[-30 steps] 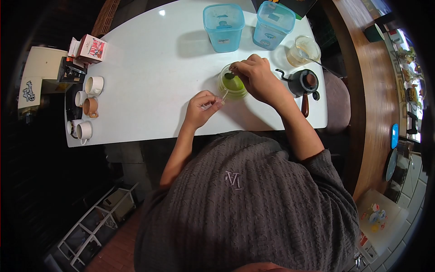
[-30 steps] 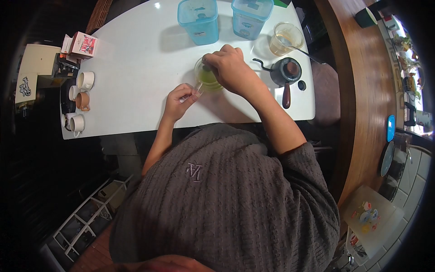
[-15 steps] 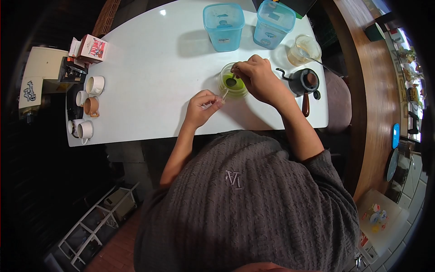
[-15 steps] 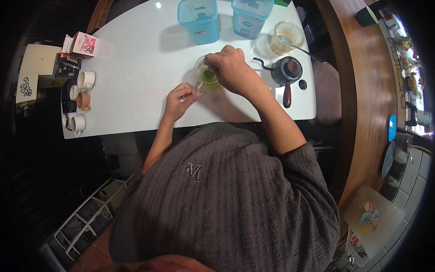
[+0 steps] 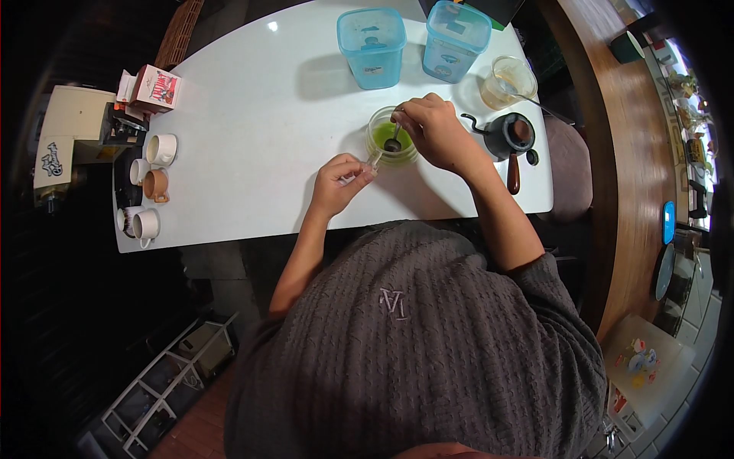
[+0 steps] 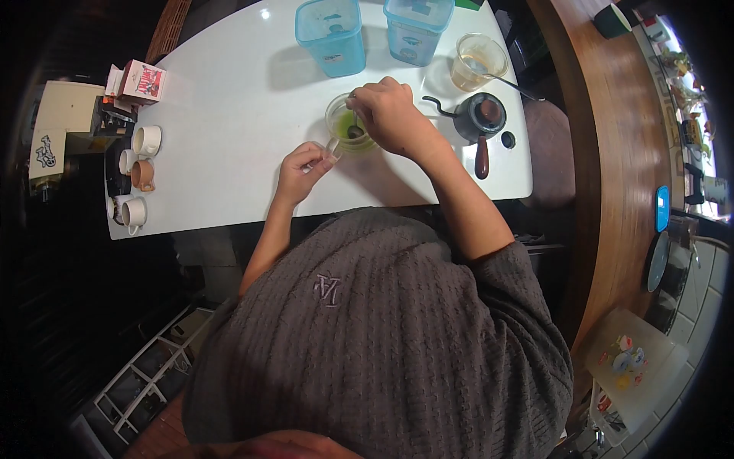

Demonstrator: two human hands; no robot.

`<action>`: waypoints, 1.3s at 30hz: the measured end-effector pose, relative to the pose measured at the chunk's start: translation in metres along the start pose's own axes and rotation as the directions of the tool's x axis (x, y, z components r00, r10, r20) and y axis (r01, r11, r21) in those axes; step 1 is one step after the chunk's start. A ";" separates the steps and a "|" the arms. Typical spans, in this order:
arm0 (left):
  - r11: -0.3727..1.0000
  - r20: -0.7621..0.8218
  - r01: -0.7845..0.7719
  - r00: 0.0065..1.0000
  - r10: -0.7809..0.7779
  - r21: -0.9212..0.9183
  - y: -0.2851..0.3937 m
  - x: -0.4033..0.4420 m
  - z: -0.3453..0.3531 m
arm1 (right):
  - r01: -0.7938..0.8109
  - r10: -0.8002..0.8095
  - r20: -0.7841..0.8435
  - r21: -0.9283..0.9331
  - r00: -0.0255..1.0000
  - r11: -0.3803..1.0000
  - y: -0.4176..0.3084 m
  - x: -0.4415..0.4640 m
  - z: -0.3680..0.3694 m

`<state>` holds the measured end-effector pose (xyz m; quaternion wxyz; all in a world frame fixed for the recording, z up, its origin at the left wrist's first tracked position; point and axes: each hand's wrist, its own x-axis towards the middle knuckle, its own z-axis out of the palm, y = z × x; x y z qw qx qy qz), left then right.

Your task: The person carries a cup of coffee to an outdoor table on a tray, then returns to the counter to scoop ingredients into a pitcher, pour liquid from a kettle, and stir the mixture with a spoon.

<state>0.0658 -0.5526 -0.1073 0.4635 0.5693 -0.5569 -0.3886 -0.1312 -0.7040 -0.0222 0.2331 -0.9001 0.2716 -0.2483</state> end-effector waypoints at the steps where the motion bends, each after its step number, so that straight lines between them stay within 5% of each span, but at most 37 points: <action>1: 1.000 -0.004 -0.012 1.000 0.012 0.001 0.000 0.000 0.000 | 0.010 -0.010 -0.028 -0.003 1.000 1.000 0.001 -0.001 0.002; 9: 1.000 -0.017 -0.008 1.000 0.008 0.025 0.002 0.000 0.000 | 0.006 0.003 -0.195 0.047 0.981 0.999 0.005 -0.001 0.004; 21: 0.999 -0.025 -0.045 0.999 0.045 -0.004 0.005 0.000 0.002 | -0.072 -0.001 -0.333 -0.205 0.943 0.976 -0.004 -0.012 -0.017; 23: 1.000 -0.029 -0.011 1.000 0.010 -0.016 0.006 0.000 0.002 | -0.299 0.326 -0.514 0.139 0.794 0.944 -0.001 -0.026 -0.033; 25: 0.999 -0.044 -0.022 0.999 0.021 -0.032 0.003 0.000 0.003 | -0.317 0.492 -0.697 0.378 0.521 0.870 0.003 -0.047 -0.049; 27: 0.998 -0.066 -0.030 0.997 0.027 -0.047 0.001 0.001 0.002 | 0.028 0.381 -0.908 0.392 0.175 0.920 0.007 -0.052 -0.052; 31: 1.000 -0.053 -0.002 0.999 0.001 -0.028 0.005 -0.001 0.001 | -0.122 0.537 -0.833 0.524 0.136 0.843 0.019 -0.068 -0.072; 33: 1.000 -0.043 -0.007 0.999 0.006 -0.025 0.008 0.002 0.001 | -0.339 0.569 -0.733 0.464 0.373 0.819 0.024 -0.065 -0.083; 34: 1.000 -0.043 -0.002 0.999 0.001 -0.015 0.008 0.001 0.001 | -0.395 0.595 -0.712 0.459 0.372 0.796 0.015 -0.058 -0.087; 39: 1.000 -0.052 -0.013 0.999 0.012 -0.020 0.005 0.000 0.002 | -0.514 0.370 -0.832 0.122 0.413 0.849 0.037 -0.054 -0.083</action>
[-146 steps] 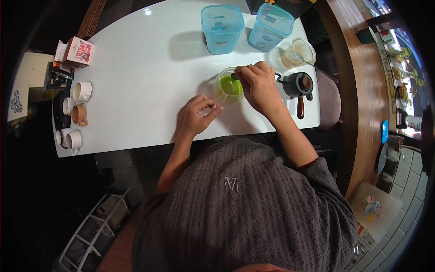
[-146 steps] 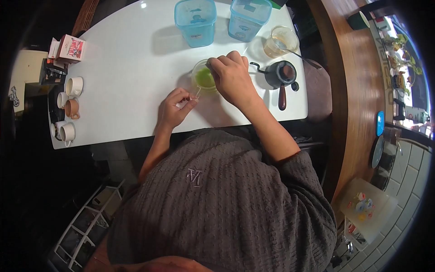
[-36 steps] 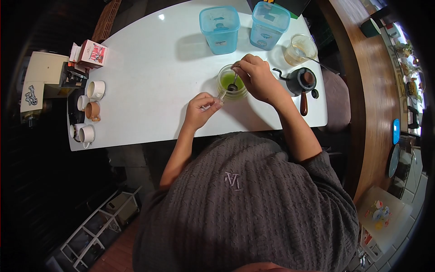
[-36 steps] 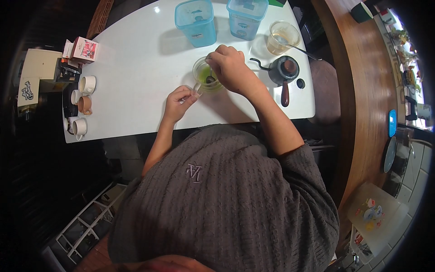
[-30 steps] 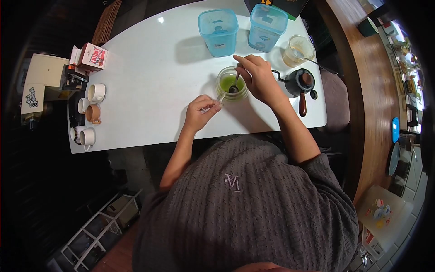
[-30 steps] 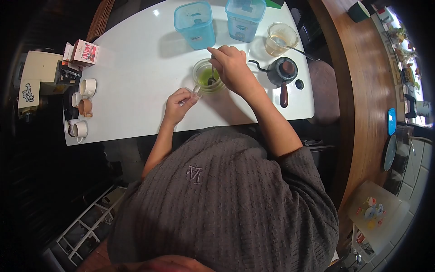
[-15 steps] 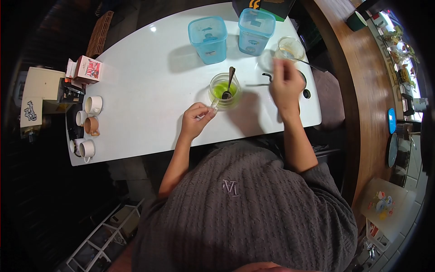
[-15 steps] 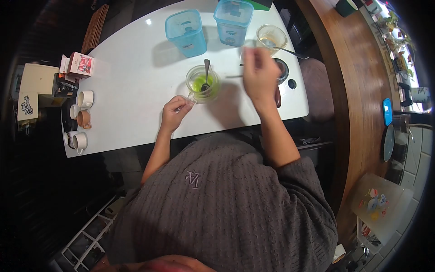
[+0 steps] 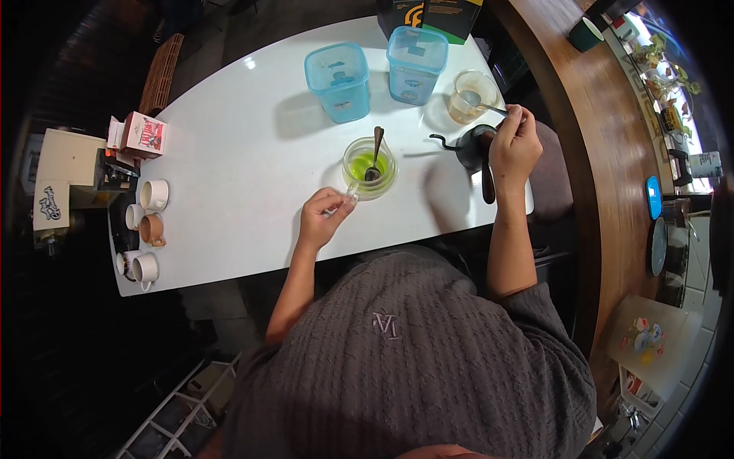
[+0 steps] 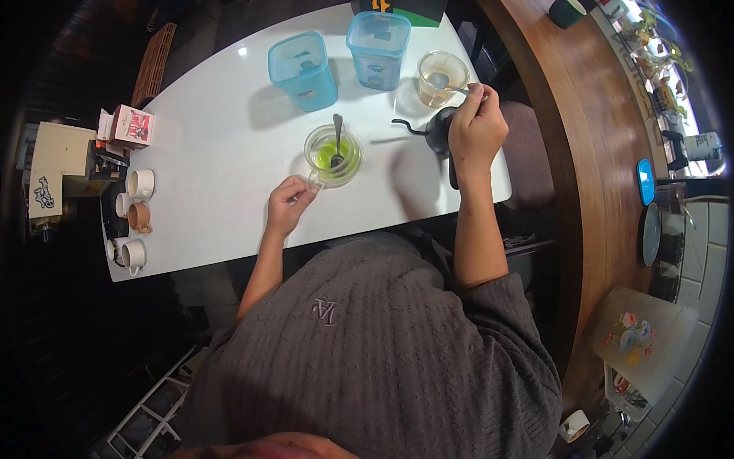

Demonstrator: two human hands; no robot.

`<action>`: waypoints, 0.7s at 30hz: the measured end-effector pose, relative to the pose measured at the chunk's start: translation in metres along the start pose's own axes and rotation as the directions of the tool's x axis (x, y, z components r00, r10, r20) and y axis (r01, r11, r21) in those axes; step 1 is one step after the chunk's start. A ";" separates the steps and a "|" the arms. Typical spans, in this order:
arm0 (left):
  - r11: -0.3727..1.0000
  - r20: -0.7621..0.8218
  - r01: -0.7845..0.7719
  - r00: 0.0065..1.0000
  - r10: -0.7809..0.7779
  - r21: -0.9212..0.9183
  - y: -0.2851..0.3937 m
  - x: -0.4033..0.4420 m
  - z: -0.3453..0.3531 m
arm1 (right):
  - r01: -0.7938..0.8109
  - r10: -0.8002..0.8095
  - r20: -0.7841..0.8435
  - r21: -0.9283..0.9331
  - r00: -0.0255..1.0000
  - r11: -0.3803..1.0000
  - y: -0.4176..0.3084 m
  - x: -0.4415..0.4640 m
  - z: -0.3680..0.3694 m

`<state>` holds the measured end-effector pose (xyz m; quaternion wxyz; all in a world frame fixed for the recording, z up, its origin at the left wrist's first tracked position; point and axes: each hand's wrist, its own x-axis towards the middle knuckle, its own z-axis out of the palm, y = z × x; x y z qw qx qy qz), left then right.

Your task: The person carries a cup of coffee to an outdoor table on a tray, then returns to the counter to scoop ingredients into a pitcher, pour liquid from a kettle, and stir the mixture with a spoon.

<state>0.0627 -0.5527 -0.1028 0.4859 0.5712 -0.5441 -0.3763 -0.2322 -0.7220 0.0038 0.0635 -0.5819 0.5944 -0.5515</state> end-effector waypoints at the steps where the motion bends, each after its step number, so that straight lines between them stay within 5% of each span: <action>1: 1.000 -0.003 0.000 1.000 0.000 -0.008 -0.002 0.000 0.000 | -0.013 0.012 0.026 0.008 1.000 1.000 -0.005 0.000 -0.002; 8: 1.000 -0.006 0.000 1.000 0.000 -0.002 0.001 0.000 0.000 | -0.165 0.165 0.006 0.080 0.986 0.983 -0.014 0.002 -0.010; 21: 1.000 -0.007 -0.006 1.000 0.005 -0.024 0.004 0.000 0.000 | -0.150 0.167 -0.076 0.192 0.983 0.970 0.002 0.013 -0.028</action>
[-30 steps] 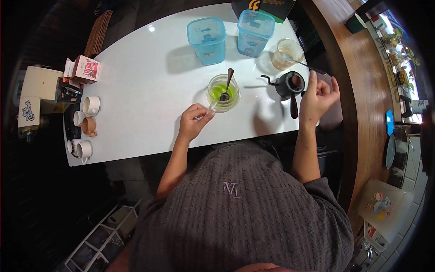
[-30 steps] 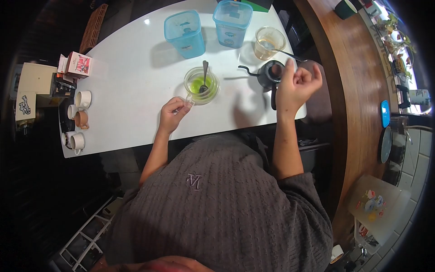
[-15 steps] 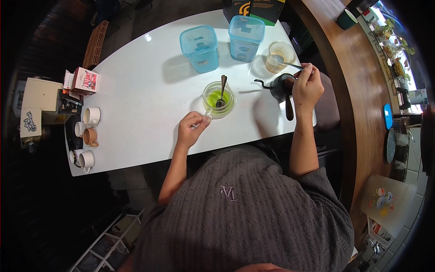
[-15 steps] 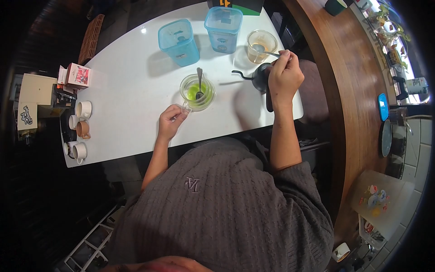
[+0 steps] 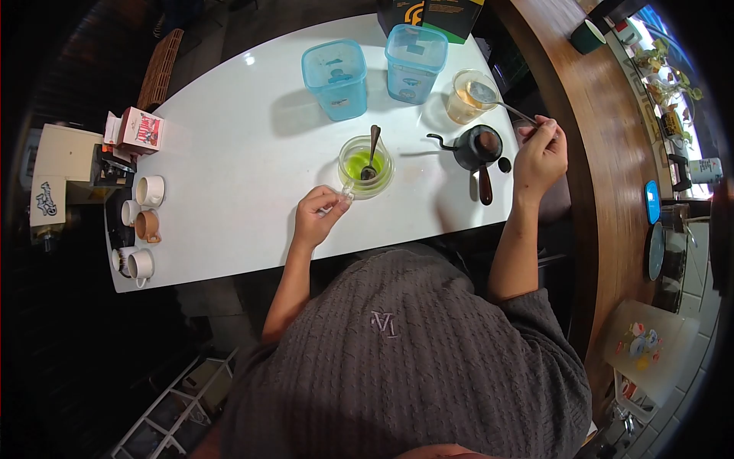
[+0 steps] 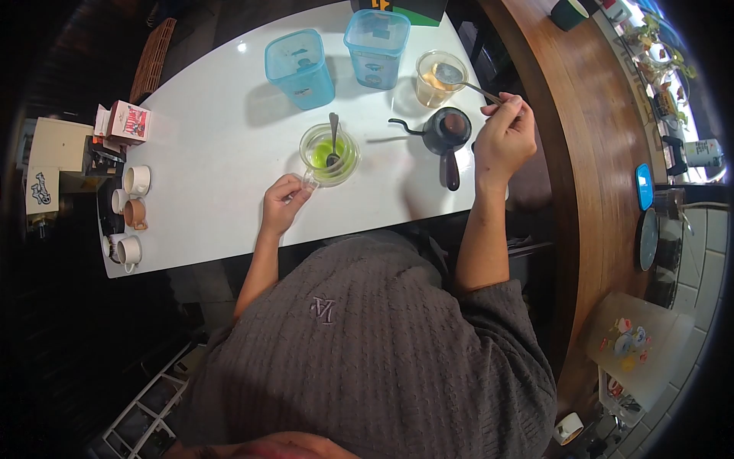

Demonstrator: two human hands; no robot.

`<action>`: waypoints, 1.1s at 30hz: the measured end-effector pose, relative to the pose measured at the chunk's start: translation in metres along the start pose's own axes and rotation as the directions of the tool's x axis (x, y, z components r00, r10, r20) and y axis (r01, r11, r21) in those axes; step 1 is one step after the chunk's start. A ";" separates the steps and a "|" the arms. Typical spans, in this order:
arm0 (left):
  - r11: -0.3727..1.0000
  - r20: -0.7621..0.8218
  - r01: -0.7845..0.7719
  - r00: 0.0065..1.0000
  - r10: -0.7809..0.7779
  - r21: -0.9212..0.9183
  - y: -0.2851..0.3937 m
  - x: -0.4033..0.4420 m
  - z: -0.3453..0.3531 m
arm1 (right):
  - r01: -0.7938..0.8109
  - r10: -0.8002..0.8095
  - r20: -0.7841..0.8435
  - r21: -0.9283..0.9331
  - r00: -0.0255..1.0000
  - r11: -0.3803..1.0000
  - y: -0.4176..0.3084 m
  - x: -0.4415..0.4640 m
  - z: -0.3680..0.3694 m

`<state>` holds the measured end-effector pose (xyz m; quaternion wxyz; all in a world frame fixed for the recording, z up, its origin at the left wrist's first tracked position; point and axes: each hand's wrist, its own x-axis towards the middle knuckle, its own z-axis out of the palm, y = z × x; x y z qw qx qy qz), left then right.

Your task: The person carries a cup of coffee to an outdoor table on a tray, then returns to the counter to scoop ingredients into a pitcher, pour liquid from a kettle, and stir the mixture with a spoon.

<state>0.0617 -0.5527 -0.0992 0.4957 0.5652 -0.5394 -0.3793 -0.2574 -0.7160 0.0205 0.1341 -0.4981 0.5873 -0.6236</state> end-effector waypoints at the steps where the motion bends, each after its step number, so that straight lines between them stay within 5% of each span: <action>1: 1.000 -0.001 0.004 1.000 -0.004 0.001 -0.001 0.000 0.000 | 0.001 -0.001 0.005 0.000 1.000 1.000 -0.003 0.000 -0.002; 11: 1.000 -0.001 0.009 1.000 -0.009 0.021 -0.004 0.000 0.000 | -0.062 0.002 0.170 0.352 0.985 0.934 -0.038 -0.019 -0.026; 21: 1.000 0.019 -0.015 1.000 0.014 0.024 -0.004 0.000 0.000 | -0.321 0.143 0.396 0.431 0.907 0.843 -0.031 -0.073 -0.026; 28: 1.000 -0.015 -0.022 1.000 0.022 0.013 -0.003 0.000 0.001 | -0.130 -0.069 0.395 0.456 0.916 0.880 -0.020 -0.094 -0.029; 30: 1.000 -0.018 -0.015 1.000 0.015 0.009 -0.003 0.000 0.000 | 0.142 -0.335 0.462 0.402 0.821 0.904 -0.020 -0.095 -0.033; 33: 0.999 0.035 -0.016 0.999 0.015 0.031 -0.004 0.000 -0.002 | 0.344 -0.545 0.408 0.469 0.733 0.813 -0.021 -0.090 -0.029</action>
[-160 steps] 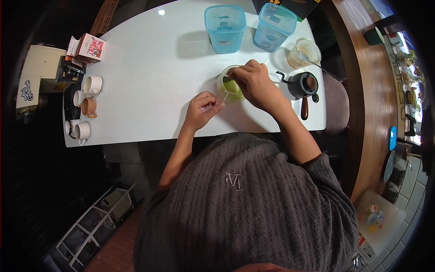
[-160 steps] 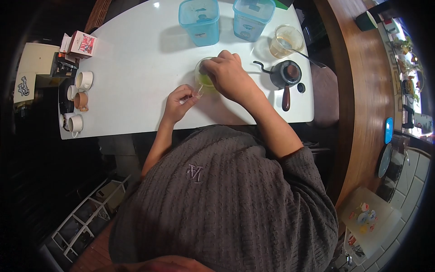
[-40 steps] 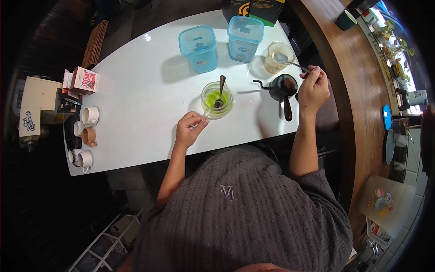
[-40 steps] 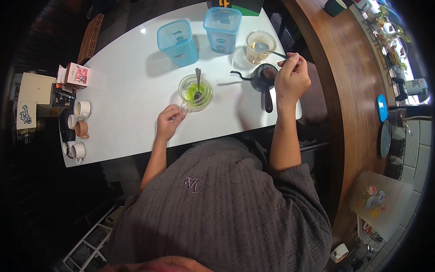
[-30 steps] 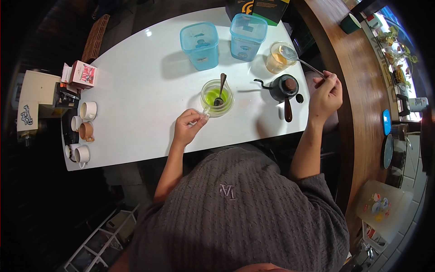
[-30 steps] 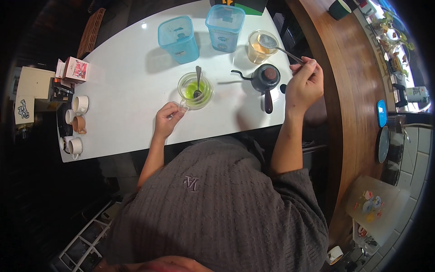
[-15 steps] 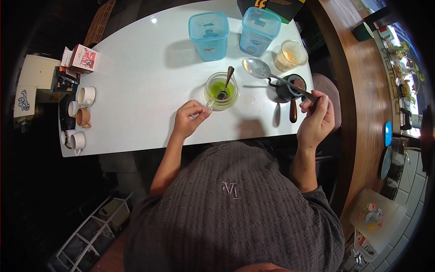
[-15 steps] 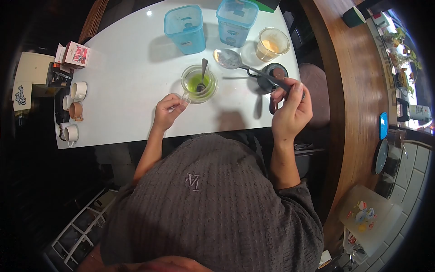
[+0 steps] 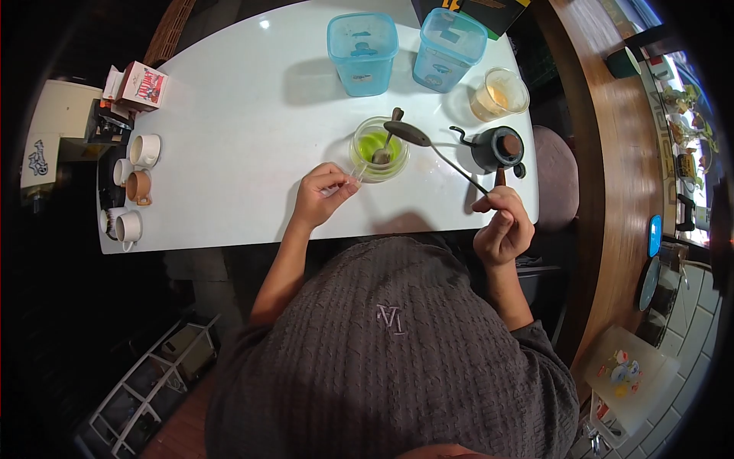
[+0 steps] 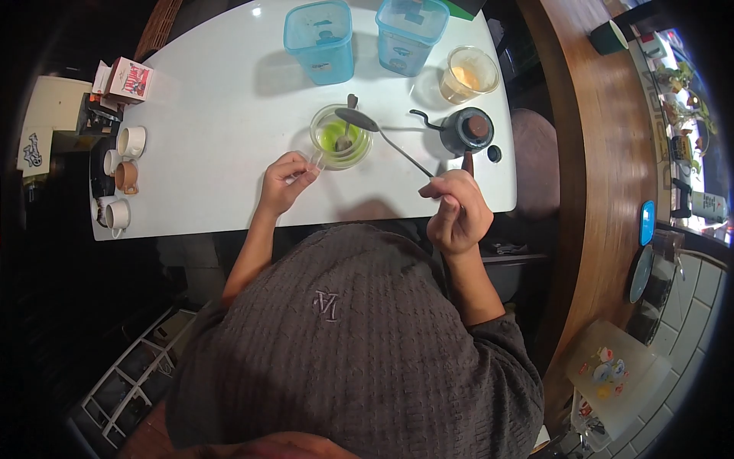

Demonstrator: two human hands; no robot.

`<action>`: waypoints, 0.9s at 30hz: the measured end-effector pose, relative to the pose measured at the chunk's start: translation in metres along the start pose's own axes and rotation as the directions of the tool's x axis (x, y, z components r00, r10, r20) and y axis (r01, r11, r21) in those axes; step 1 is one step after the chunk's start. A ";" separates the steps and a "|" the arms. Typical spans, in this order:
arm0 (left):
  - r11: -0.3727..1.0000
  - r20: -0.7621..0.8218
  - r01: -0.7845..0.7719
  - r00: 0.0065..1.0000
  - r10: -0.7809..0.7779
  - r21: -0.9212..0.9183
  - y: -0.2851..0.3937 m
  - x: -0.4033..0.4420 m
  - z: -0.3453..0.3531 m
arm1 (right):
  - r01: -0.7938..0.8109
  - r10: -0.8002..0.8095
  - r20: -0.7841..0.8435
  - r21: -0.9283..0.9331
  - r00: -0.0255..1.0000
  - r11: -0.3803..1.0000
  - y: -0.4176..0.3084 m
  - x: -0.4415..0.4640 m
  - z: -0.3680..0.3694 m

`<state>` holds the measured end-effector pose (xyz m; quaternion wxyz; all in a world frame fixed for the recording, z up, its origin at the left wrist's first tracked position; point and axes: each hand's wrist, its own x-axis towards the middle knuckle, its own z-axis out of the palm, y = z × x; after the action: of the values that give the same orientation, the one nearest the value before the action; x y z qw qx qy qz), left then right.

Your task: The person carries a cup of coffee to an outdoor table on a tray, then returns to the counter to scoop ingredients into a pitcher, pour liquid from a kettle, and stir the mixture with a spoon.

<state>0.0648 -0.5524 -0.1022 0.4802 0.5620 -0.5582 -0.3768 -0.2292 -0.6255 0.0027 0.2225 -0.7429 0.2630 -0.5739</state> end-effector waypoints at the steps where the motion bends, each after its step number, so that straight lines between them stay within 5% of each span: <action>1: 1.000 -0.008 0.003 1.000 -0.003 -0.009 0.000 0.000 0.001 | 0.038 -0.038 -0.004 0.015 0.999 0.999 0.003 0.001 -0.001; 10: 0.999 -0.064 -0.054 0.997 0.053 -0.009 -0.001 0.001 0.002 | -0.036 0.032 -0.259 -0.008 0.965 0.999 0.018 0.082 0.045; 16: 1.000 -0.035 -0.027 0.999 0.026 -0.012 -0.002 -0.001 -0.001 | -0.213 0.204 -0.090 -0.113 0.975 0.970 0.056 0.138 0.102; 22: 0.997 -0.115 -0.070 0.991 0.073 0.028 0.004 0.001 0.001 | -0.113 0.130 0.036 -0.299 0.991 0.947 0.080 0.144 0.141; 27: 0.994 -0.122 -0.085 0.988 0.092 0.061 0.007 0.002 0.000 | -0.175 0.221 0.092 -0.356 0.971 0.918 0.085 0.142 0.153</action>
<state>0.0629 -0.5542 -0.0951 0.5146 0.5721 -0.5620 -0.3034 -0.0632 -0.7781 0.0163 0.1621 -0.7758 0.4184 -0.4436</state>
